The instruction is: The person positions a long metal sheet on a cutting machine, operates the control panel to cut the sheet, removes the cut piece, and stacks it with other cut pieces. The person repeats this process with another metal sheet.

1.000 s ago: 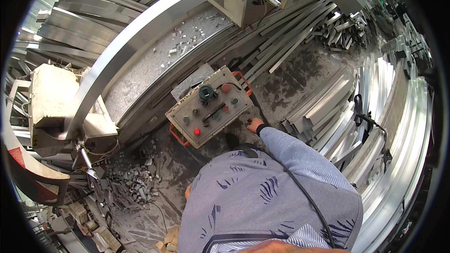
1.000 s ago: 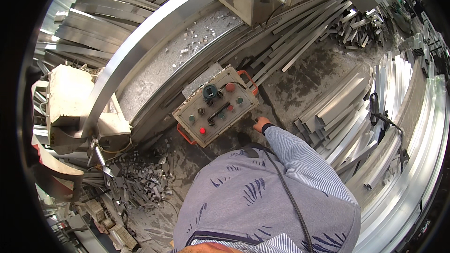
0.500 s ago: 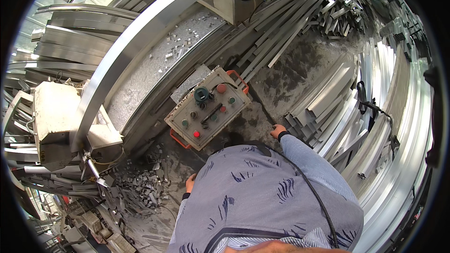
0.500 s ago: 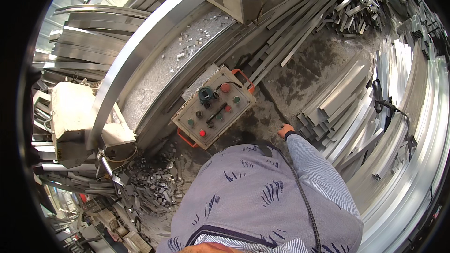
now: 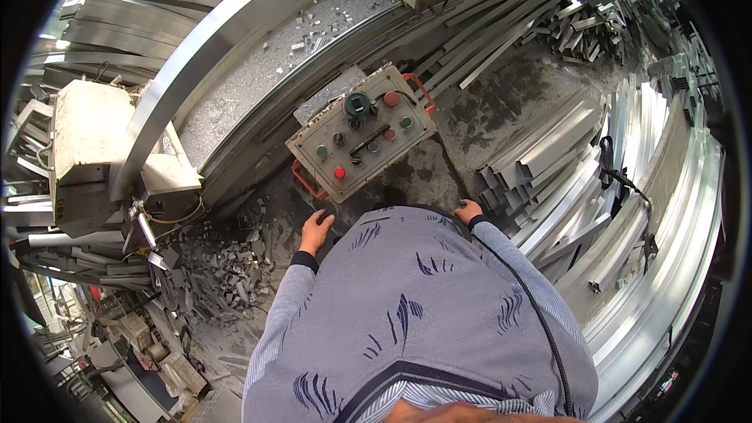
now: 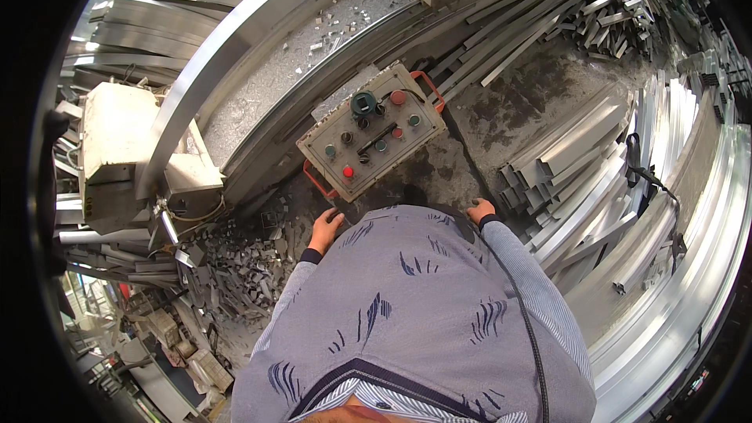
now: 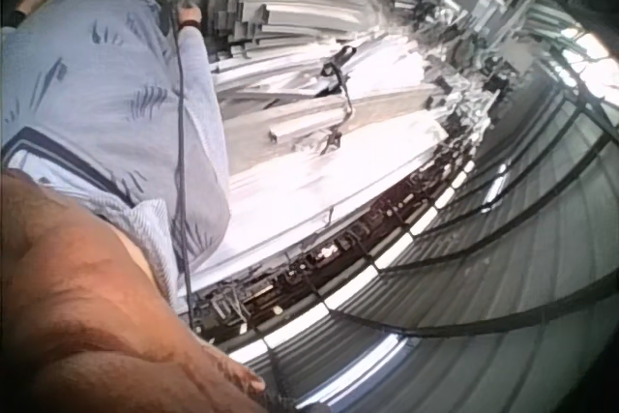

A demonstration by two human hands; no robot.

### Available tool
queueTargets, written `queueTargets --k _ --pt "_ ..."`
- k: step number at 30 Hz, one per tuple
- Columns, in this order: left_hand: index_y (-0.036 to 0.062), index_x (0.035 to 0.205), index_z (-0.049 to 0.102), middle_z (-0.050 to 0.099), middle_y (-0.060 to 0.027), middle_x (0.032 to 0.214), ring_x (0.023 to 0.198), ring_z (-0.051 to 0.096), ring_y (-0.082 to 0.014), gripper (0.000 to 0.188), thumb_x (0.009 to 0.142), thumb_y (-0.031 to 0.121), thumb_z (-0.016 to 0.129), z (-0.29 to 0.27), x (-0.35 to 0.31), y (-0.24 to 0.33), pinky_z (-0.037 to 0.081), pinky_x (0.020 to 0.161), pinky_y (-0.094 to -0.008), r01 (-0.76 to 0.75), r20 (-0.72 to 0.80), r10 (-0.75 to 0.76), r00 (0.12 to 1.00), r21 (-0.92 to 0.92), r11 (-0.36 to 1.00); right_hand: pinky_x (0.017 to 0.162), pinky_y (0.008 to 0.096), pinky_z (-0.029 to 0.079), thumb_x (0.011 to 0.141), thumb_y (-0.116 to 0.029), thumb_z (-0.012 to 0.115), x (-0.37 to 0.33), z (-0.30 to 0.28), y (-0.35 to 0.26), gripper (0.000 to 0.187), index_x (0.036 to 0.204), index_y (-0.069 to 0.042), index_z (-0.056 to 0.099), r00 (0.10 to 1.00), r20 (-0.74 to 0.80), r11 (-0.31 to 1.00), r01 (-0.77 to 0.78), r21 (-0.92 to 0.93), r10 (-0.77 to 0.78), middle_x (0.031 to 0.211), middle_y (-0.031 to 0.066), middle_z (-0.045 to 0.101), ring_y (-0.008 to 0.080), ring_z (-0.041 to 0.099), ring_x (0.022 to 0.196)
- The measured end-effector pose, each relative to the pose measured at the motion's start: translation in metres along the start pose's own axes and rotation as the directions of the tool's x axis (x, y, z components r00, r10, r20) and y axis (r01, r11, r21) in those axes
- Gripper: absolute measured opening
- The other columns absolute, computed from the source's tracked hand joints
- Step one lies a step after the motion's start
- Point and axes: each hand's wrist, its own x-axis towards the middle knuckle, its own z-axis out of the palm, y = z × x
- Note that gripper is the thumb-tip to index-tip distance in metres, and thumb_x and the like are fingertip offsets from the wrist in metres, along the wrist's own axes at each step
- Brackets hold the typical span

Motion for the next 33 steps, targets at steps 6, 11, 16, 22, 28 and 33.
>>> queueTargets --k 6,11,16,22,28,33 --pt "0.0013 0.109 0.080 0.080 -0.0107 0.095 0.089 0.075 -0.0182 0.029 0.096 0.027 0.077 -0.001 -0.015 0.058 0.057 0.084 -0.0337 -0.116 -0.111 0.131 0.985 0.134 0.984 0.102 0.0414 0.056 0.079 -0.026 0.077 -0.007 0.020 0.014 0.064 0.139 -0.007 0.070 0.986 -0.023 0.985 0.166 -0.036 -0.167 0.126 0.0258 0.074 0.0357 0.073 0.115" --pt "0.0008 0.105 0.079 0.078 -0.0083 0.087 0.082 0.073 -0.0161 0.028 0.096 0.027 0.076 0.015 -0.008 0.101 0.056 0.080 -0.0334 -0.173 -0.102 0.183 0.978 0.094 0.980 0.104 0.0407 0.055 0.078 -0.027 0.077 -0.036 0.019 0.043 0.064 0.138 -0.004 0.070 0.988 -0.049 0.987 0.141 -0.076 -0.145 0.127 0.0243 0.075 0.0354 0.072 0.119" --pt "-0.0016 0.112 0.077 0.075 -0.0024 0.090 0.082 0.068 -0.0103 0.032 0.103 0.029 0.072 0.042 0.017 0.121 0.054 0.077 -0.0278 -0.127 0.018 0.129 0.991 -0.073 0.989 0.104 0.0385 0.055 0.078 -0.026 0.079 -0.061 0.020 0.087 0.065 0.137 -0.001 0.070 0.997 -0.066 0.996 0.034 0.085 -0.029 0.129 0.0230 0.074 0.0322 0.072 0.121" --pt "0.0041 0.123 0.071 0.076 -0.0028 0.102 0.085 0.073 -0.0157 0.045 0.110 0.046 0.059 0.088 0.047 0.153 0.056 0.075 -0.0312 0.190 0.177 -0.119 0.977 -0.467 0.864 0.106 0.0394 0.054 0.082 -0.032 0.082 -0.065 0.040 0.153 0.061 0.135 -0.003 0.071 0.995 -0.091 0.996 0.049 0.081 -0.041 0.131 0.0177 0.075 0.0330 0.070 0.125" --pt "0.0079 0.122 0.070 0.075 -0.0014 0.102 0.083 0.073 -0.0180 0.042 0.112 0.045 0.053 0.104 0.060 0.176 0.054 0.072 -0.0354 0.363 0.154 -0.339 0.928 -0.574 0.734 0.103 0.0421 0.055 0.087 -0.044 0.076 -0.038 0.046 0.174 0.054 0.127 -0.006 0.076 0.998 -0.055 0.990 -0.028 0.142 0.036 0.128 0.0184 0.075 0.0370 0.070 0.120" --pt "0.0112 0.118 0.070 0.074 -0.0009 0.104 0.094 0.071 -0.0226 0.038 0.113 0.045 0.053 0.113 0.067 0.174 0.055 0.087 -0.0431 0.415 0.154 -0.451 0.879 -0.712 0.566 0.107 0.0416 0.054 0.081 -0.039 0.077 0.020 0.009 0.169 0.056 0.128 -0.010 0.077 0.977 -0.078 0.980 -0.198 0.033 0.200 0.130 0.0182 0.074 0.0361 0.069 0.124"
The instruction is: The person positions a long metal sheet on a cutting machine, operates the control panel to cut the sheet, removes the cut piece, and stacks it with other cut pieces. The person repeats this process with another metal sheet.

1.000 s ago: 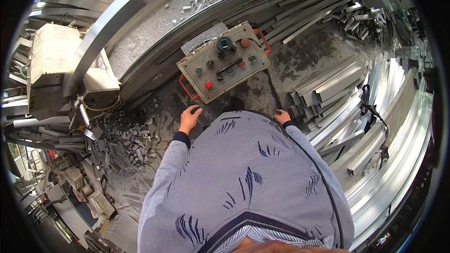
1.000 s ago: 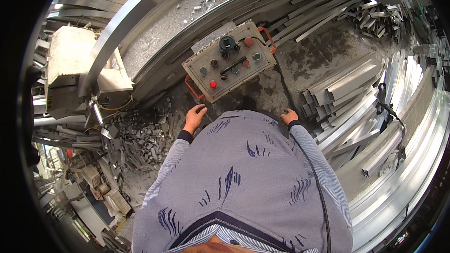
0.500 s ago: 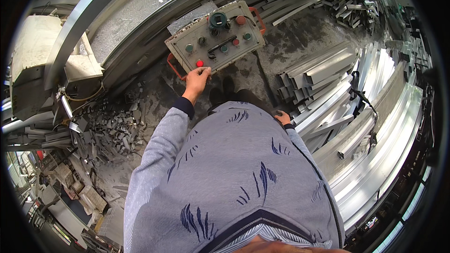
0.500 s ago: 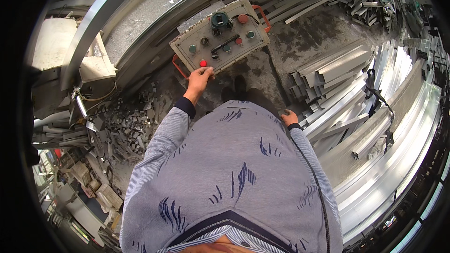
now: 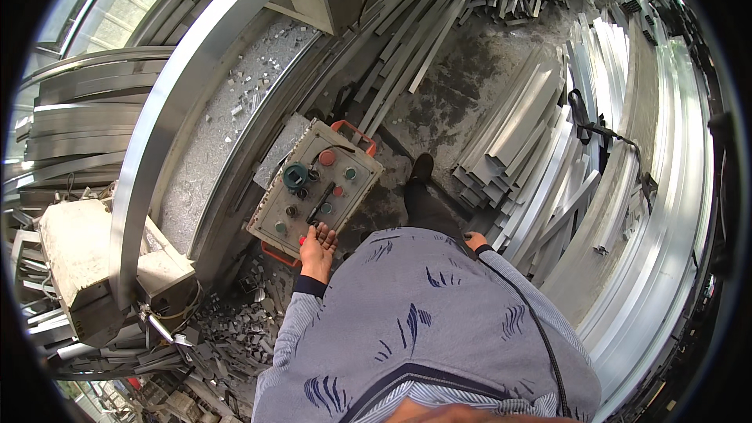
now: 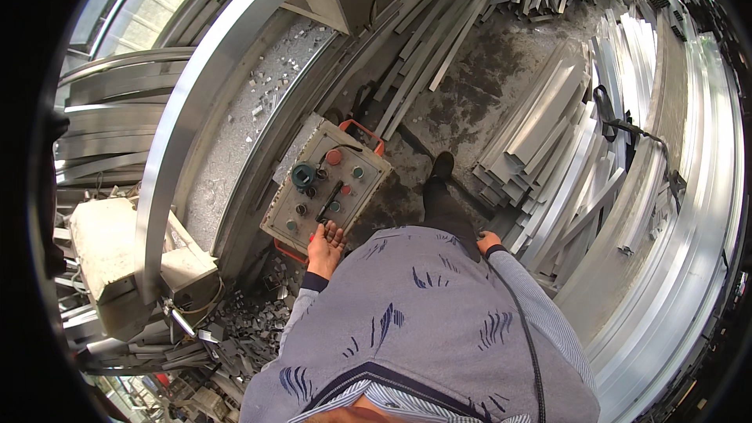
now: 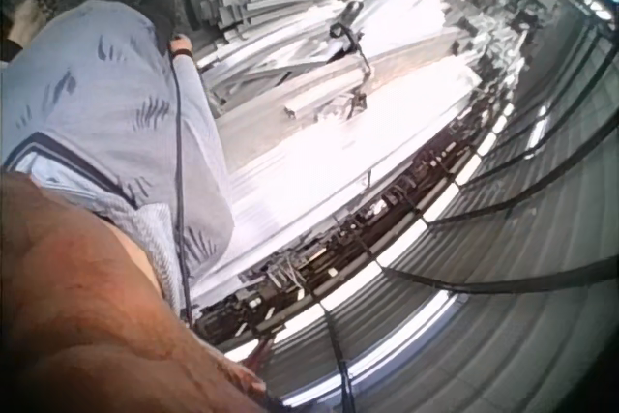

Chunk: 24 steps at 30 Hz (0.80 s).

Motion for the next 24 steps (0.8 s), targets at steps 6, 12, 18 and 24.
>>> queueTargets --k 6,12,18,24 --pt "0.0126 0.104 0.068 0.064 -0.0004 0.082 0.078 0.065 -0.0220 0.036 0.108 0.048 0.064 0.054 -0.057 0.020 0.057 0.077 -0.0410 0.069 -0.170 -0.058 0.984 0.060 0.996 0.104 0.0426 0.055 0.082 -0.019 0.070 0.075 -0.125 -0.072 0.052 0.132 -0.010 0.075 0.997 -0.068 0.997 0.026 0.071 -0.021 0.124 0.0180 0.077 0.0360 0.071 0.119" --pt "0.0104 0.103 0.067 0.063 0.0019 0.080 0.074 0.064 -0.0179 0.030 0.108 0.040 0.066 0.248 -0.059 0.070 0.056 0.070 -0.0359 -0.219 0.056 0.214 0.975 0.106 0.970 0.073 0.0396 0.061 0.080 -0.007 0.074 0.153 -0.279 -0.109 0.062 0.142 0.000 0.066 0.998 -0.042 0.876 -0.026 0.481 0.053 0.100 0.0219 0.078 0.0270 0.077 0.081" --pt "0.0082 0.113 0.069 0.069 0.0017 0.089 0.081 0.069 -0.0174 0.027 0.110 0.034 0.063 0.454 -0.048 0.099 0.058 0.078 -0.0341 -0.437 0.423 0.301 0.855 0.275 0.856 0.061 0.0352 0.058 0.081 -0.002 0.068 0.233 -0.369 -0.071 0.065 0.146 0.002 0.061 0.980 -0.107 0.623 -0.022 0.782 0.170 0.087 0.0167 0.074 0.0221 0.074 0.070" --pt "0.0033 0.118 0.072 0.073 -0.0023 0.099 0.086 0.069 -0.0152 0.027 0.105 0.027 0.071 0.624 -0.038 0.118 0.058 0.081 -0.0309 -0.805 0.663 0.461 0.590 0.436 0.402 0.056 0.0345 0.055 0.085 0.000 0.065 0.225 -0.363 0.001 0.065 0.149 0.002 0.058 0.925 0.011 0.455 -0.197 0.869 0.380 0.095 0.0181 0.074 0.0214 0.072 0.068"
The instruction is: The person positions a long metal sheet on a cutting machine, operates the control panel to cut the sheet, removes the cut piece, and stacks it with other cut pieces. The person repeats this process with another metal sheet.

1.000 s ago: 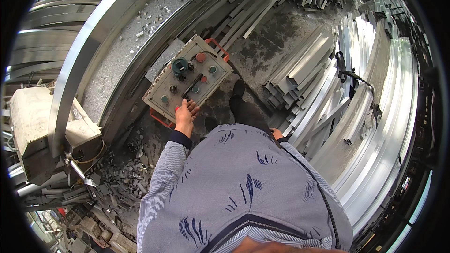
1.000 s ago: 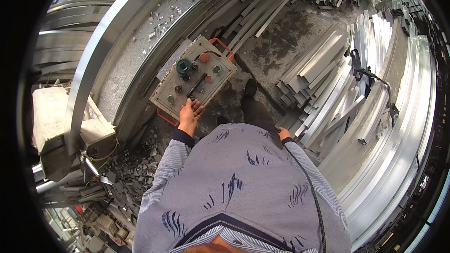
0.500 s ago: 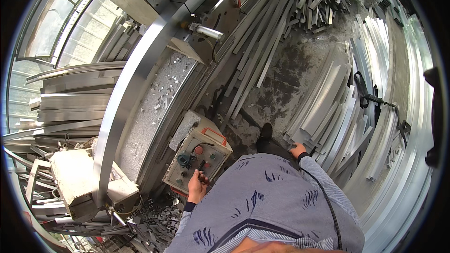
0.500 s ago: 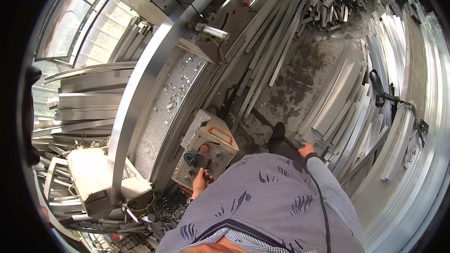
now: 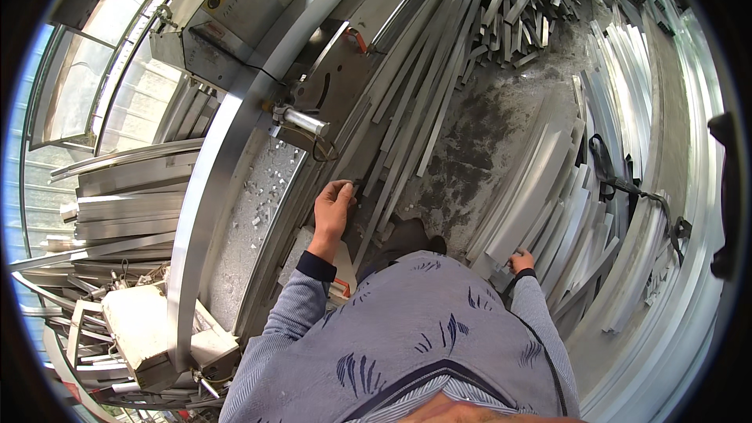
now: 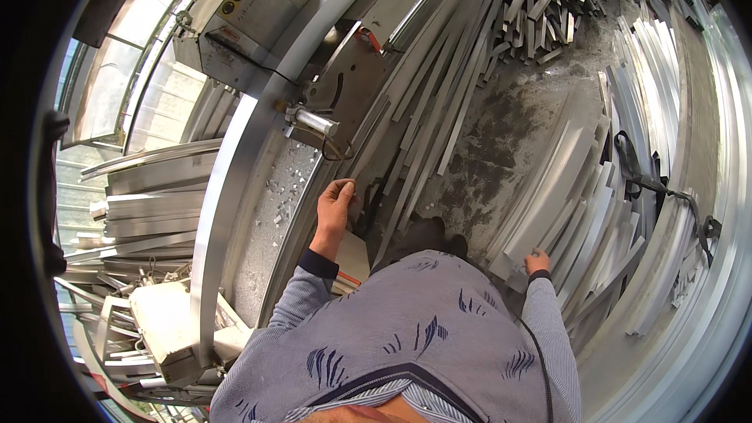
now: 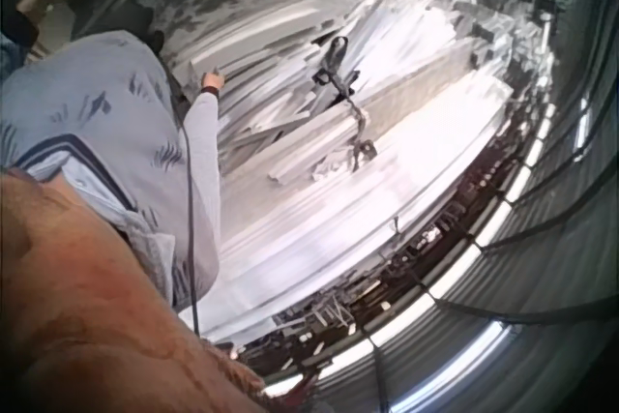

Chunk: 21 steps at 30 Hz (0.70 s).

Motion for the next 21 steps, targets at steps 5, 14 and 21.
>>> queueTargets --k 5,14,21 --pt "0.0076 0.133 0.067 0.068 -0.0149 0.127 0.115 0.066 -0.0307 0.050 0.089 0.024 0.083 0.030 0.136 0.063 0.054 0.098 -0.0424 -0.352 0.062 0.429 0.901 0.683 0.640 0.061 0.0361 0.060 0.084 -0.003 0.068 -0.014 -0.026 0.087 0.058 0.142 -0.001 0.065 0.981 -0.019 0.966 -0.193 -0.170 0.193 0.105 0.0192 0.077 0.0228 0.075 0.072" --pt "0.0196 0.156 0.044 0.047 -0.0125 0.153 0.137 0.049 -0.0346 0.086 0.083 0.028 0.089 0.014 0.429 0.136 0.043 0.111 -0.0524 -0.042 0.051 0.624 0.780 0.999 -0.029 0.070 0.0408 0.062 0.081 -0.015 0.075 0.012 -0.019 -0.039 0.050 0.127 0.004 0.071 0.979 -0.118 0.944 -0.190 -0.270 0.164 0.097 0.0214 0.078 0.0283 0.078 0.083" --pt "0.0260 0.165 0.028 0.034 -0.0139 0.156 0.139 0.041 -0.0379 0.110 0.077 0.034 0.093 -0.007 0.534 0.139 0.040 0.111 -0.0573 0.012 0.199 0.513 0.835 0.926 -0.378 0.050 0.0322 0.052 0.084 0.002 0.067 0.100 -0.019 -0.250 0.066 0.149 0.000 0.057 0.989 -0.131 0.981 -0.038 0.189 0.063 0.093 0.0181 0.071 0.0206 0.071 0.064"
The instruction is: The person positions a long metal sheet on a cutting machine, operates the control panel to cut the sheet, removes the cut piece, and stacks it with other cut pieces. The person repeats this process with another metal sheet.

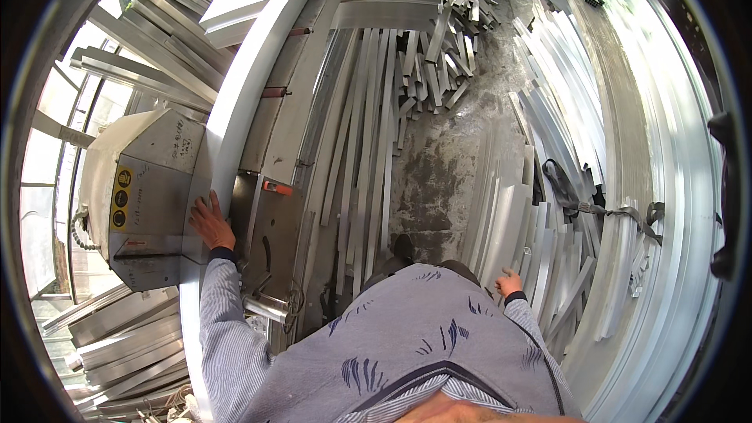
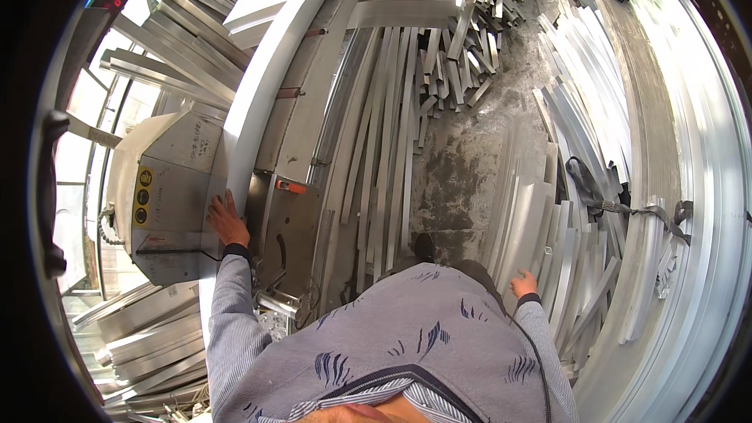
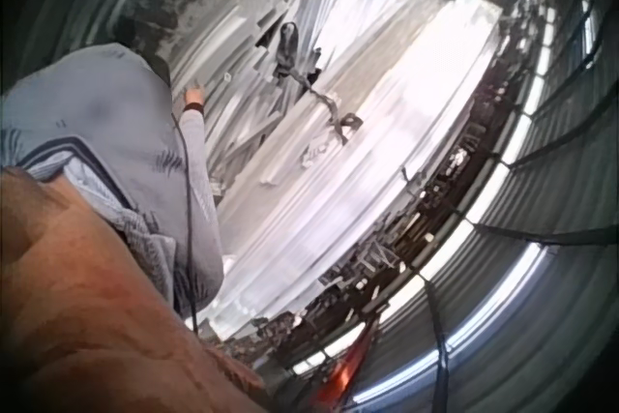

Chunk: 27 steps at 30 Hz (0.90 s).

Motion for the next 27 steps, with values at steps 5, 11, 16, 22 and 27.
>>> queueTargets --k 5,11,16,22,27 --pt "0.0246 0.164 0.026 0.031 -0.0189 0.158 0.138 0.041 -0.0430 0.113 0.074 0.033 0.094 0.018 0.038 0.015 0.038 0.113 -0.0602 -0.049 0.013 0.049 0.999 0.009 0.999 0.051 0.0320 0.053 0.083 0.001 0.068 0.034 -0.002 -0.080 0.066 0.148 0.000 0.058 0.998 0.005 0.998 0.065 0.027 -0.065 0.087 0.0160 0.071 0.0198 0.070 0.064" --pt "0.0178 0.148 0.036 0.033 -0.0271 0.155 0.135 0.044 -0.0480 0.104 0.062 0.023 0.096 -0.007 0.070 0.039 0.040 0.114 -0.0580 -0.042 -0.016 0.040 0.999 -0.112 0.993 0.052 0.0335 0.053 0.083 -0.001 0.068 0.108 0.000 -0.161 0.065 0.147 -0.001 0.060 0.997 0.081 0.973 0.011 -0.232 0.008 0.083 0.0161 0.074 0.0201 0.072 0.065" --pt "0.0156 0.147 0.034 0.037 -0.0285 0.151 0.133 0.047 -0.0485 0.108 0.059 0.022 0.096 -0.082 0.115 0.089 0.044 0.112 -0.0539 -0.061 -0.003 0.062 0.998 -0.222 0.973 0.053 0.0351 0.053 0.084 0.000 0.068 0.225 0.011 -0.268 0.065 0.149 0.000 0.058 0.986 0.158 0.958 0.093 -0.270 -0.051 0.082 0.0158 0.073 0.0214 0.071 0.065" --pt "0.0190 0.146 0.036 0.042 -0.0243 0.146 0.131 0.051 -0.0464 0.099 0.063 0.018 0.089 -0.179 0.188 0.218 0.046 0.110 -0.0539 0.096 0.110 -0.052 0.993 -0.451 0.887 0.075 0.0381 0.059 0.082 -0.011 0.070 0.334 0.014 -0.458 0.061 0.143 -0.002 0.064 0.915 0.252 0.796 0.399 -0.455 -0.315 0.092 0.0191 0.076 0.0262 0.074 0.079" --pt "0.0121 0.144 0.041 0.053 -0.0216 0.135 0.128 0.055 -0.0431 0.086 0.070 0.020 0.081 -0.211 0.264 0.317 0.048 0.108 -0.0505 0.357 0.336 -0.167 0.927 -0.655 0.666 0.098 0.0446 0.057 0.079 -0.018 0.070 0.346 0.035 -0.627 0.058 0.137 -0.008 0.070 0.829 0.321 0.620 0.557 -0.552 -0.459 0.110 0.0230 0.077 0.0379 0.074 0.107"
